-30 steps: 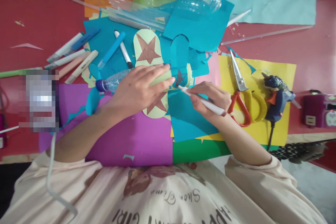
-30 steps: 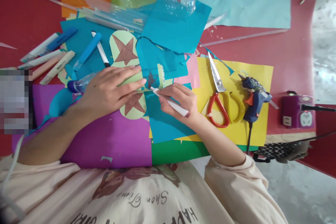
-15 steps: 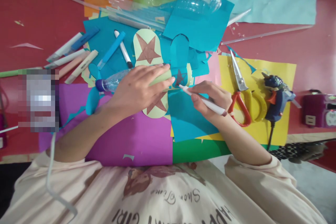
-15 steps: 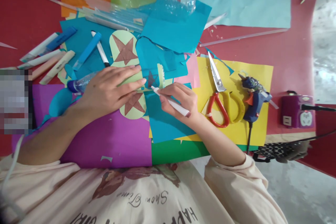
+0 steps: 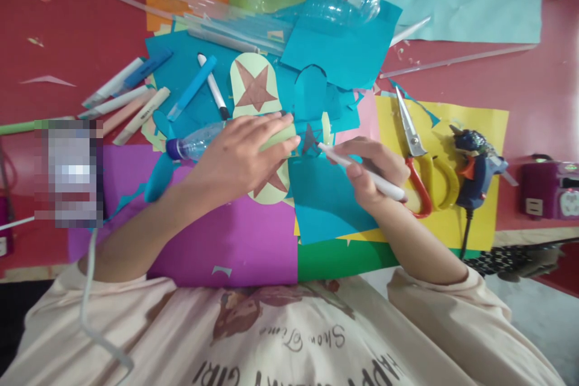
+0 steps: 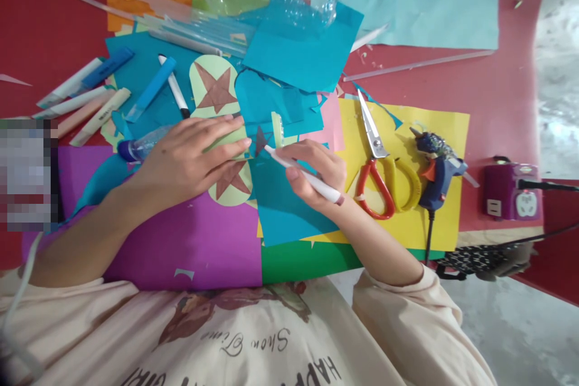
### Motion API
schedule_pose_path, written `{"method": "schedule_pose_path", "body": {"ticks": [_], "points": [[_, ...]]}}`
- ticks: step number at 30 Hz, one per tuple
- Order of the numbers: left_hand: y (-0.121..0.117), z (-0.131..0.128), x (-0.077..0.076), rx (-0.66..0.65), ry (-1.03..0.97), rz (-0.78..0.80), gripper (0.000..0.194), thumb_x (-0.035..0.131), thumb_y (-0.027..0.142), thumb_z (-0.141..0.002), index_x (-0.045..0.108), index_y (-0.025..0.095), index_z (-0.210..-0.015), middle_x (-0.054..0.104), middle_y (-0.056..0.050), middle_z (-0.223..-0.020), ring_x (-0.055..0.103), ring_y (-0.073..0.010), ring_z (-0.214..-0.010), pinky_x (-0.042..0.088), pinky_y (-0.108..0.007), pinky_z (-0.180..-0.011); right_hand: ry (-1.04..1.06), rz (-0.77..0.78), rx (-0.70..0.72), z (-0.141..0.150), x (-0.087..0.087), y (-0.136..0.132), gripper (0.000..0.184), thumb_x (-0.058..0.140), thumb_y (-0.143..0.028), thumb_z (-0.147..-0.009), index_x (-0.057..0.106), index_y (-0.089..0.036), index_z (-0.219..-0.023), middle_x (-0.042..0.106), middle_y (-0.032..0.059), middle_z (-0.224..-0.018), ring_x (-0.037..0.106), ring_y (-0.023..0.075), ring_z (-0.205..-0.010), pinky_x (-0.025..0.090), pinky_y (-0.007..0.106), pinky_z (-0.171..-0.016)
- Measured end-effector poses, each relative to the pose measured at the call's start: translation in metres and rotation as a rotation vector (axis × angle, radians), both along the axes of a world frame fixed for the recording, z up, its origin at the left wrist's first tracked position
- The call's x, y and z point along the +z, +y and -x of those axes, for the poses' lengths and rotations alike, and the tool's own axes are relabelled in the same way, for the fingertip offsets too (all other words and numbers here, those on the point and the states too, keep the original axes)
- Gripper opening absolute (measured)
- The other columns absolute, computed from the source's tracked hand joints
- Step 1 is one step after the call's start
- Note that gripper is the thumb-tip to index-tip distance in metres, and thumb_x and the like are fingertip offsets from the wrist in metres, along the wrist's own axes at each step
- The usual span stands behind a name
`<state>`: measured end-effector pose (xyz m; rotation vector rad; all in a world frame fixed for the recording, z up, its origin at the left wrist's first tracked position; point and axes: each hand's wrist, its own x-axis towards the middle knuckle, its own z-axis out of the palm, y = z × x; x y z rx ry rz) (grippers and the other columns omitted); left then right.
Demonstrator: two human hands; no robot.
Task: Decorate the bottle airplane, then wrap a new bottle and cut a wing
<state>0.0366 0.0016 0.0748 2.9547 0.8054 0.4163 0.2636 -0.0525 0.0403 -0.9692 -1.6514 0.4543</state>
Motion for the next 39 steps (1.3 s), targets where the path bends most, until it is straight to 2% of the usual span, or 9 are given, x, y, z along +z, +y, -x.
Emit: {"method": "schedule_pose_path", "body": {"ticks": [3, 5, 10, 14, 19, 30, 39], "points": [[-0.004, -0.001, 0.004, -0.038, 0.024, -0.060, 0.030, 0.048, 0.029, -0.096, 0.058, 0.016, -0.122, 0.058, -0.016, -0.132, 0.057, -0.0285, -0.123, 0.049, -0.043, -0.099, 0.007, -0.011, -0.046, -0.001, -0.002, 0.002, 0.020, 0.054, -0.032, -0.089, 0.067, -0.024, -0.101, 0.072, 0.0043, -0.082, 0.069, 0.0179, -0.071, 0.056, 0.031, -0.060], [-0.007, -0.001, 0.007, -0.049, 0.045, -0.065, 0.031, 0.050, 0.029, -0.094, 0.058, 0.015, -0.121, 0.058, -0.018, -0.132, 0.057, -0.0298, -0.122, 0.049, -0.044, -0.098, -0.019, -0.007, -0.054, -0.001, -0.002, 0.002, 0.018, 0.056, -0.032, -0.088, 0.068, -0.024, -0.100, 0.073, 0.0041, -0.083, 0.070, 0.0183, -0.074, 0.057, 0.031, -0.062], [-0.012, -0.002, 0.009, -0.033, 0.065, 0.011, 0.038, 0.052, 0.031, -0.093, 0.053, 0.023, -0.131, 0.053, -0.017, -0.137, 0.051, -0.0323, -0.128, 0.047, -0.048, -0.099, -0.013, -0.025, -0.086, 0.001, 0.000, 0.002, 0.010, 0.066, -0.025, -0.081, 0.067, -0.022, -0.091, 0.071, 0.0006, -0.076, 0.068, 0.0150, -0.068, 0.055, 0.028, -0.061], [-0.013, -0.003, 0.007, -0.002, 0.073, 0.071, 0.040, 0.051, 0.029, -0.094, 0.051, 0.026, -0.133, 0.050, -0.015, -0.141, 0.046, -0.0311, -0.132, 0.044, -0.049, -0.102, -0.080, 0.039, -0.109, 0.003, 0.003, 0.001, 0.006, 0.063, -0.021, -0.081, 0.064, -0.022, -0.087, 0.069, -0.0006, -0.071, 0.064, 0.0130, -0.061, 0.054, 0.026, -0.055], [-0.013, -0.003, 0.007, -0.002, 0.054, 0.093, 0.038, 0.049, 0.029, -0.094, 0.052, 0.024, -0.132, 0.049, -0.016, -0.141, 0.046, -0.0316, -0.132, 0.042, -0.051, -0.103, -0.181, -0.006, -0.078, 0.005, 0.007, 0.001, 0.005, 0.061, -0.018, -0.080, 0.061, -0.023, -0.081, 0.068, -0.0005, -0.067, 0.065, 0.0129, -0.059, 0.054, 0.025, -0.055], [-0.012, -0.002, 0.009, -0.016, 0.077, 0.077, 0.038, 0.049, 0.030, -0.095, 0.053, 0.024, -0.132, 0.050, -0.015, -0.139, 0.047, -0.0302, -0.130, 0.043, -0.049, -0.102, -0.163, -0.011, -0.129, 0.004, 0.004, 0.004, 0.001, 0.061, -0.022, -0.081, 0.062, -0.022, -0.080, 0.067, -0.0005, -0.065, 0.065, 0.0134, -0.059, 0.054, 0.026, -0.054], [-0.011, -0.002, 0.007, -0.027, 0.039, 0.111, 0.037, 0.050, 0.030, -0.095, 0.054, 0.022, -0.130, 0.048, -0.015, -0.140, 0.046, -0.0310, -0.131, 0.042, -0.050, -0.103, -0.195, -0.055, -0.093, 0.005, 0.005, 0.004, 0.005, 0.061, -0.017, -0.080, 0.060, -0.022, -0.081, 0.067, -0.0014, -0.066, 0.064, 0.0117, -0.058, 0.054, 0.024, -0.054]]}}
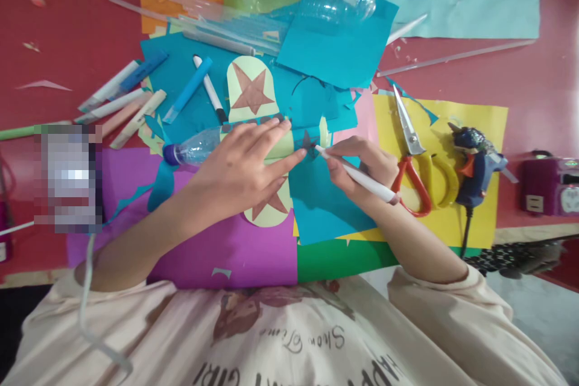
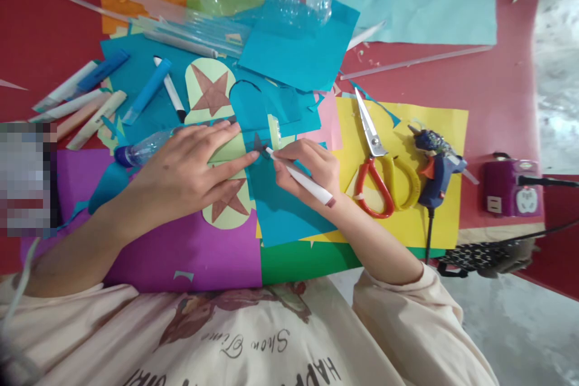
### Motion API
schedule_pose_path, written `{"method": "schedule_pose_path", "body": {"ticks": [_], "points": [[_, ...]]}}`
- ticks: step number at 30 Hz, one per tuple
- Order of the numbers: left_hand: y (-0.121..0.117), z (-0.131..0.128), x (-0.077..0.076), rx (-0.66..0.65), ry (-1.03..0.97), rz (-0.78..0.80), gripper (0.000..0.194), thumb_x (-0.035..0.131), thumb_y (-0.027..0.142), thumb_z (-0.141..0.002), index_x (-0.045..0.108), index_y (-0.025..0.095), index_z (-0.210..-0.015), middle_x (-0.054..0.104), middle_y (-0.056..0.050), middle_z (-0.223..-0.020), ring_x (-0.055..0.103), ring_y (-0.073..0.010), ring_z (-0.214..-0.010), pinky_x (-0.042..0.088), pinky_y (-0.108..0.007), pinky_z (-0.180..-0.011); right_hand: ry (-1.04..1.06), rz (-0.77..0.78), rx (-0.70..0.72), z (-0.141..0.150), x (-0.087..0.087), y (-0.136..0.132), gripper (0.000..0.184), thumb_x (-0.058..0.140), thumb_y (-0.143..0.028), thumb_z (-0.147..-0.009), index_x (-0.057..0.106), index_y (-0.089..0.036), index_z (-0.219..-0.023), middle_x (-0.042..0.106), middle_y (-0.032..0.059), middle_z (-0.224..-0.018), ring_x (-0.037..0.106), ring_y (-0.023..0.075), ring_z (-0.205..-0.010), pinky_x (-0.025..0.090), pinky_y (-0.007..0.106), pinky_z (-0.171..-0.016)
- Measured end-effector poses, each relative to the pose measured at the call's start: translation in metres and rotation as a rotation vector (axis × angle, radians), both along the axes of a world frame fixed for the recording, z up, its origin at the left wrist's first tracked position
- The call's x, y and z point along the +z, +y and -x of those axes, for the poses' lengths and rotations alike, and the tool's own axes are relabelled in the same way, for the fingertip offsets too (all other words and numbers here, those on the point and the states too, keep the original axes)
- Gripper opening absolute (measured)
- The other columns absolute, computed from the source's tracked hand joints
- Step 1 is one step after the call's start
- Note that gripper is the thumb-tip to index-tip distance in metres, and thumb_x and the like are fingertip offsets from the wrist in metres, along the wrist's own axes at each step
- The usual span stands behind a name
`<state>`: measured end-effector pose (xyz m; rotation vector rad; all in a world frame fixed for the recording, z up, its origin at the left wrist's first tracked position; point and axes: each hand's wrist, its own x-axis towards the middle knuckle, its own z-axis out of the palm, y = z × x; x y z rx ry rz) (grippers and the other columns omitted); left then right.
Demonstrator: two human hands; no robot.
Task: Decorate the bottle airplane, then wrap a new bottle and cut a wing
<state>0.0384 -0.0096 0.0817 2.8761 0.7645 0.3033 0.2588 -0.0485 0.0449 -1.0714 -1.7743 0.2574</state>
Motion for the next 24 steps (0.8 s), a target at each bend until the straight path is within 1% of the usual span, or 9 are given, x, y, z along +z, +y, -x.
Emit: {"method": "schedule_pose_path", "body": {"ticks": [4, 11, 17, 24], "points": [[0.0004, -0.0003, 0.0001, 0.001, 0.001, 0.002, 0.037, 0.048, 0.030, -0.095, 0.054, 0.022, -0.131, 0.048, -0.015, -0.140, 0.046, -0.0311, -0.131, 0.041, -0.050, -0.103, 0.034, 0.011, -0.036, -0.0007, -0.0012, 0.0006, 0.003, 0.062, -0.019, -0.080, 0.061, -0.021, -0.079, 0.066, -0.0008, -0.064, 0.064, 0.0121, -0.058, 0.053, 0.024, -0.054], [0.0007, -0.0002, 0.0002, -0.003, 0.016, -0.012, 0.037, 0.049, 0.030, -0.095, 0.053, 0.022, -0.131, 0.048, -0.015, -0.140, 0.045, -0.0301, -0.131, 0.042, -0.049, -0.102, -0.002, 0.007, 0.001, -0.0005, -0.0003, -0.0001, 0.004, 0.061, -0.019, -0.081, 0.061, -0.022, -0.079, 0.068, -0.0015, -0.066, 0.065, 0.0118, -0.057, 0.054, 0.024, -0.054], [0.0008, 0.0005, -0.0007, 0.000, -0.006, 0.015, 0.037, 0.049, 0.030, -0.096, 0.053, 0.023, -0.132, 0.048, -0.015, -0.140, 0.045, -0.0308, -0.131, 0.041, -0.049, -0.103, 0.041, 0.021, -0.050, -0.0036, -0.0030, 0.0004, 0.002, 0.061, -0.023, -0.082, 0.062, -0.022, -0.081, 0.069, -0.0002, -0.067, 0.066, 0.0135, -0.062, 0.055, 0.026, -0.056], [0.0010, 0.0001, -0.0006, -0.008, -0.009, -0.003, 0.036, 0.048, 0.030, -0.096, 0.054, 0.022, -0.130, 0.049, -0.015, -0.138, 0.046, -0.0308, -0.130, 0.042, -0.048, -0.101, 0.008, 0.027, 0.007, 0.0000, 0.0005, -0.0014, 0.004, 0.061, -0.017, -0.081, 0.061, -0.021, -0.081, 0.068, -0.0003, -0.067, 0.065, 0.0121, -0.059, 0.054, 0.024, -0.054]]}}
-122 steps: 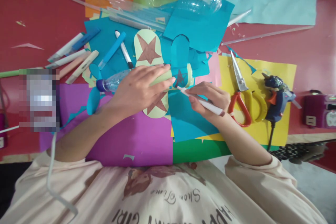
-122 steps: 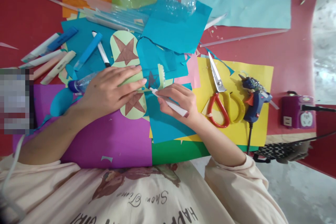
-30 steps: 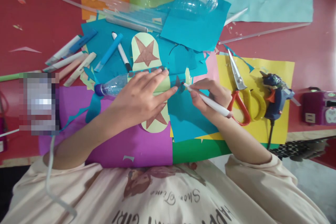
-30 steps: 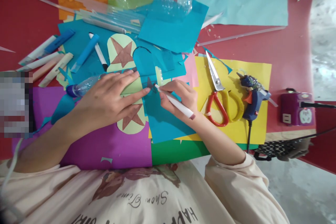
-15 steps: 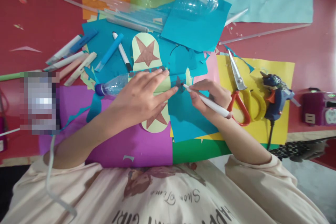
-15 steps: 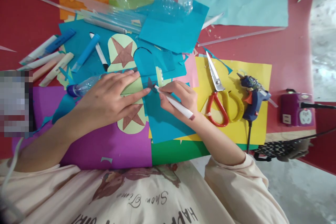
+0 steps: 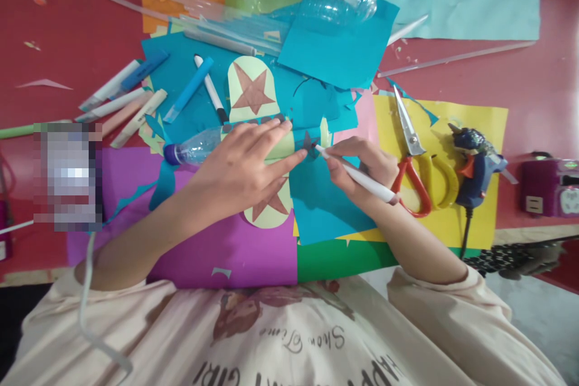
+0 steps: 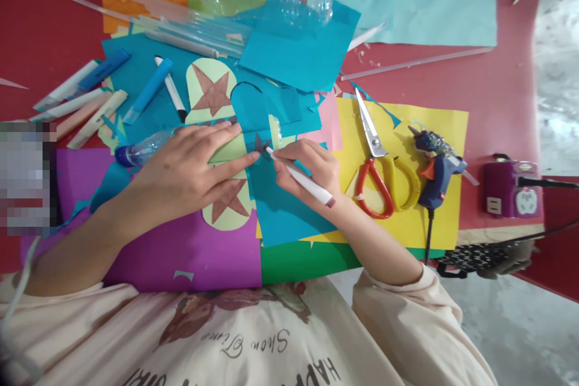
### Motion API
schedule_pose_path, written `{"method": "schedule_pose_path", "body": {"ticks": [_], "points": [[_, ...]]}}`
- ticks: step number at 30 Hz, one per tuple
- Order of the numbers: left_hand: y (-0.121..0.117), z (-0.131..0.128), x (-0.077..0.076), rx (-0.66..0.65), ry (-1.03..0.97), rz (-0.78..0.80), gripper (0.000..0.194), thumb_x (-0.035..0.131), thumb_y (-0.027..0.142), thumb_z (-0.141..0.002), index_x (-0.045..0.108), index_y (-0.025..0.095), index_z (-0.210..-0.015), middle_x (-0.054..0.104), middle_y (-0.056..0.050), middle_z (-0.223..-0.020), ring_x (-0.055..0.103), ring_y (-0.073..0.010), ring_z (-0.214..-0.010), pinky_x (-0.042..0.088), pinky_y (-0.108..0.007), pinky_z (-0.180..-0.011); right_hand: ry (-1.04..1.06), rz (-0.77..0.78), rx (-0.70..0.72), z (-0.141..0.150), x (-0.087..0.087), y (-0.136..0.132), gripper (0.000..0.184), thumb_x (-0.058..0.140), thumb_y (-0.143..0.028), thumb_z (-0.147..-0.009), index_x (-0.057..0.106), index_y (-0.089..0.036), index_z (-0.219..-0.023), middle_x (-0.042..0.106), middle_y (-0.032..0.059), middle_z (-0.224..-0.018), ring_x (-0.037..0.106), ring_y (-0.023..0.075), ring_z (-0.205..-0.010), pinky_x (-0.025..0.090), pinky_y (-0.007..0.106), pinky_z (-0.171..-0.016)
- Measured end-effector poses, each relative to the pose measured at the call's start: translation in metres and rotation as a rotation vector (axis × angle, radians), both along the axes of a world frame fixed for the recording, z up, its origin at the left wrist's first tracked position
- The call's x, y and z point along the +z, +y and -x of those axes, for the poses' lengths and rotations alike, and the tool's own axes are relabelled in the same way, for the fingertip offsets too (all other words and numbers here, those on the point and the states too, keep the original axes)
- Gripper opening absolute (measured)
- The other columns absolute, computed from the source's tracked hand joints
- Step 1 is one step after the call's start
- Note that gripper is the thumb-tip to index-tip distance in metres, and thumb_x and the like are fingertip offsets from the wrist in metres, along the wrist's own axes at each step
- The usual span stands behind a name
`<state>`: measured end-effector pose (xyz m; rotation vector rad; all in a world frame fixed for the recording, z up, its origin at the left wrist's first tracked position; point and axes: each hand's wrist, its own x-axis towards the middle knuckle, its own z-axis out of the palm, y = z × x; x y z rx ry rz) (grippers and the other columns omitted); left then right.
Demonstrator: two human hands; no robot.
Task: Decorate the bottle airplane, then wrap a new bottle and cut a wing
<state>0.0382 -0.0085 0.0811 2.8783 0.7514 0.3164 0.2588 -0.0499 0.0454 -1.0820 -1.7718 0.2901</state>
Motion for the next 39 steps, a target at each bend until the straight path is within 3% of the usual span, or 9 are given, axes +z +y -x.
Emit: {"method": "schedule_pose_path", "body": {"ticks": [8, 15, 24, 31, 39], "points": [[-0.0006, 0.0011, -0.0003, -0.012, 0.010, -0.033, 0.038, 0.049, 0.030, -0.096, 0.051, 0.022, -0.133, 0.047, -0.016, -0.139, 0.046, -0.0314, -0.130, 0.042, -0.049, -0.101, 0.025, -0.016, -0.059, -0.0019, -0.0012, 0.0012, 0.003, 0.061, -0.020, -0.081, 0.062, -0.022, -0.081, 0.067, -0.0008, -0.065, 0.065, 0.0133, -0.060, 0.054, 0.025, -0.055], [-0.0005, 0.0010, -0.0010, -0.009, 0.011, -0.023, 0.037, 0.047, 0.030, -0.096, 0.051, 0.023, -0.133, 0.046, -0.016, -0.140, 0.044, -0.0310, -0.131, 0.041, -0.049, -0.101, -0.008, -0.025, 0.002, 0.0015, -0.0015, 0.0000, 0.005, 0.062, -0.016, -0.080, 0.061, -0.020, -0.081, 0.068, 0.0003, -0.067, 0.065, 0.0123, -0.058, 0.054, 0.024, -0.055], [-0.0003, 0.0005, -0.0008, 0.015, 0.003, 0.021, 0.036, 0.047, 0.031, -0.096, 0.052, 0.024, -0.132, 0.048, -0.014, -0.139, 0.045, -0.0290, -0.130, 0.041, -0.048, -0.102, 0.039, -0.008, -0.065, -0.0013, -0.0039, -0.0002, 0.004, 0.063, -0.019, -0.080, 0.063, -0.022, -0.083, 0.067, -0.0012, -0.066, 0.065, 0.0129, -0.061, 0.054, 0.026, -0.059], [-0.0009, -0.0003, -0.0003, 0.012, 0.013, 0.009, 0.036, 0.047, 0.030, -0.096, 0.053, 0.023, -0.131, 0.047, -0.015, -0.140, 0.044, -0.0297, -0.131, 0.040, -0.048, -0.103, -0.038, -0.005, -0.005, 0.0023, 0.0002, -0.0014, 0.004, 0.061, -0.019, -0.082, 0.062, -0.022, -0.083, 0.070, -0.0002, -0.068, 0.067, 0.0135, -0.061, 0.054, 0.026, -0.055], [-0.0011, -0.0001, -0.0004, 0.011, -0.033, 0.040, 0.035, 0.047, 0.029, -0.096, 0.053, 0.023, -0.130, 0.048, -0.015, -0.139, 0.045, -0.0305, -0.131, 0.040, -0.050, -0.103, 0.009, 0.002, -0.061, -0.0003, -0.0014, -0.0009, 0.003, 0.062, -0.020, -0.081, 0.063, -0.022, -0.083, 0.069, -0.0001, -0.068, 0.067, 0.0136, -0.062, 0.055, 0.026, -0.056]]}}
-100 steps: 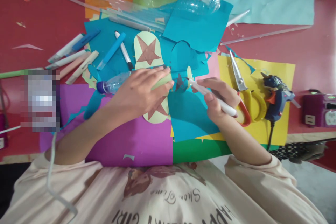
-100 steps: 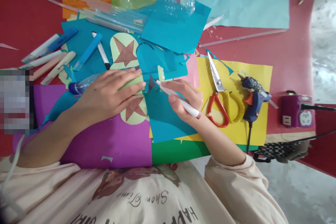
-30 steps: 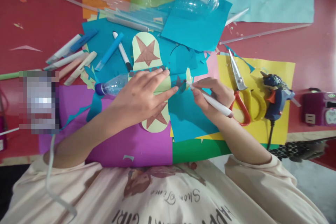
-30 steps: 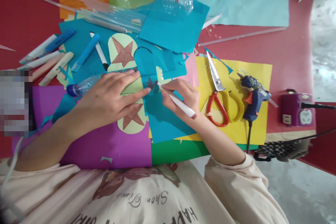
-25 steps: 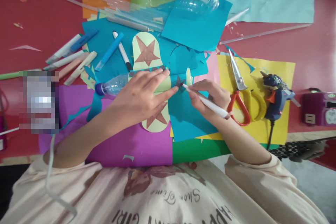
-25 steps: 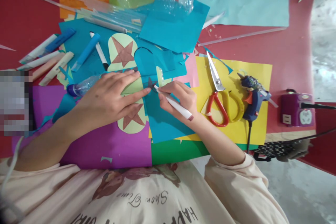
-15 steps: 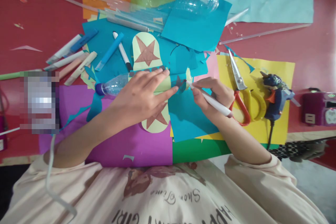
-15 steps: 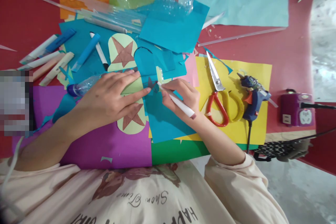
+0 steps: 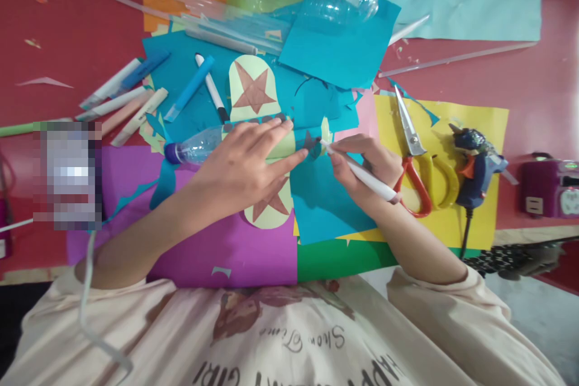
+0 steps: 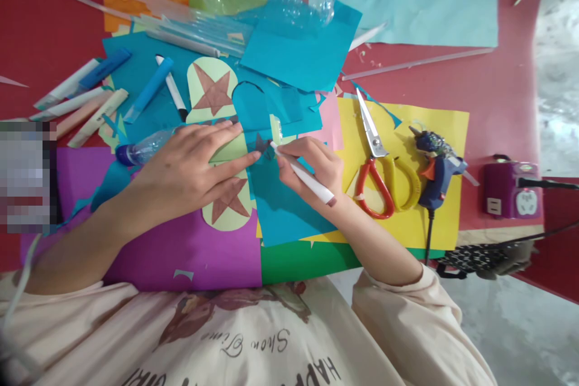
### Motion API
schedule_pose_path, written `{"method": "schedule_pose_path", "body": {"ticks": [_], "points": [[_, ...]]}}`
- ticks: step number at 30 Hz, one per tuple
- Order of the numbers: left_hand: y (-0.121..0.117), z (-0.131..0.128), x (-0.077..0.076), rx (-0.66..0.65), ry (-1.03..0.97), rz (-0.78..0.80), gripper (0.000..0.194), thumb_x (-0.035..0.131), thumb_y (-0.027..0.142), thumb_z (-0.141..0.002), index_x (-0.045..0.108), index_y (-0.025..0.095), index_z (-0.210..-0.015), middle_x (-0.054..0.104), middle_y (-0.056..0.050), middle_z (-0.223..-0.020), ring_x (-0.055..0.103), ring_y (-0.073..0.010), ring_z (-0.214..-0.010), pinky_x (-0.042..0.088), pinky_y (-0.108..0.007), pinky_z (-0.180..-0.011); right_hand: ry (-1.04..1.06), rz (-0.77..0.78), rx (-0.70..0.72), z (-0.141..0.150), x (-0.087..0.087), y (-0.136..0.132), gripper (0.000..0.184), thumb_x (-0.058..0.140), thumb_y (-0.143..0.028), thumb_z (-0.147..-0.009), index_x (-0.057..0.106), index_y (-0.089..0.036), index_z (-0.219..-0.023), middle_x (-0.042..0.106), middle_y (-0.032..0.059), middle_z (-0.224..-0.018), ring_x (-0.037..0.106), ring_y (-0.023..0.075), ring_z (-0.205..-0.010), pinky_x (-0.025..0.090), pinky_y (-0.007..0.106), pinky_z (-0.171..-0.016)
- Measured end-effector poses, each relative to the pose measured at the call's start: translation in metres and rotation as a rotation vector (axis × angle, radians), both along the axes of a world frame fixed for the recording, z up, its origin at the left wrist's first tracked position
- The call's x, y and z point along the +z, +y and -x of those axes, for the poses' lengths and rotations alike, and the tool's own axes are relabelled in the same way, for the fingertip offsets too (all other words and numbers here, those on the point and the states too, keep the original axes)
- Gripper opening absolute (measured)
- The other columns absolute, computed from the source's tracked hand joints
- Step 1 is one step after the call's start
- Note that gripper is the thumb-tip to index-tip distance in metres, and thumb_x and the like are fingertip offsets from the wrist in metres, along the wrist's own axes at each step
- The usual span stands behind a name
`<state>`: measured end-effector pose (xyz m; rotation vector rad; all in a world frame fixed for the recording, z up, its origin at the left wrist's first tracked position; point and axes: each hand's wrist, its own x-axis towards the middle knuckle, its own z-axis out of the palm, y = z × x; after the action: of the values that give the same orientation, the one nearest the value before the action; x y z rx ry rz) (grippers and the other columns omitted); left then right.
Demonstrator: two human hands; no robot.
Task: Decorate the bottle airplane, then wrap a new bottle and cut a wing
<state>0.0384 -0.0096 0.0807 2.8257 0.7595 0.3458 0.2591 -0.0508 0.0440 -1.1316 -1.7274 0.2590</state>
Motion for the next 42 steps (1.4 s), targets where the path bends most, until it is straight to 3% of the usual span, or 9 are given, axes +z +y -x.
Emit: {"method": "schedule_pose_path", "body": {"ticks": [25, 42], "points": [[-0.0005, 0.0004, -0.0001, -0.013, 0.018, -0.060, 0.037, 0.052, 0.029, -0.094, 0.053, 0.023, -0.131, 0.049, -0.017, -0.139, 0.046, -0.0315, -0.130, 0.043, -0.050, -0.100, -0.036, -0.011, 0.056, 0.0037, 0.0015, -0.0005, 0.004, 0.062, -0.018, -0.082, 0.062, -0.021, -0.084, 0.072, 0.0021, -0.073, 0.069, 0.0144, -0.066, 0.057, 0.026, -0.059], [0.0004, 0.0004, 0.0002, -0.013, 0.080, -0.056, 0.038, 0.046, 0.031, -0.097, 0.050, 0.023, -0.133, 0.046, -0.016, -0.140, 0.043, -0.0298, -0.131, 0.040, -0.048, -0.101, 0.032, 0.014, -0.038, 0.0013, -0.0004, -0.0006, 0.003, 0.062, -0.020, -0.081, 0.061, -0.023, -0.080, 0.068, -0.0008, -0.067, 0.066, 0.0136, -0.062, 0.055, 0.027, -0.057]]}}
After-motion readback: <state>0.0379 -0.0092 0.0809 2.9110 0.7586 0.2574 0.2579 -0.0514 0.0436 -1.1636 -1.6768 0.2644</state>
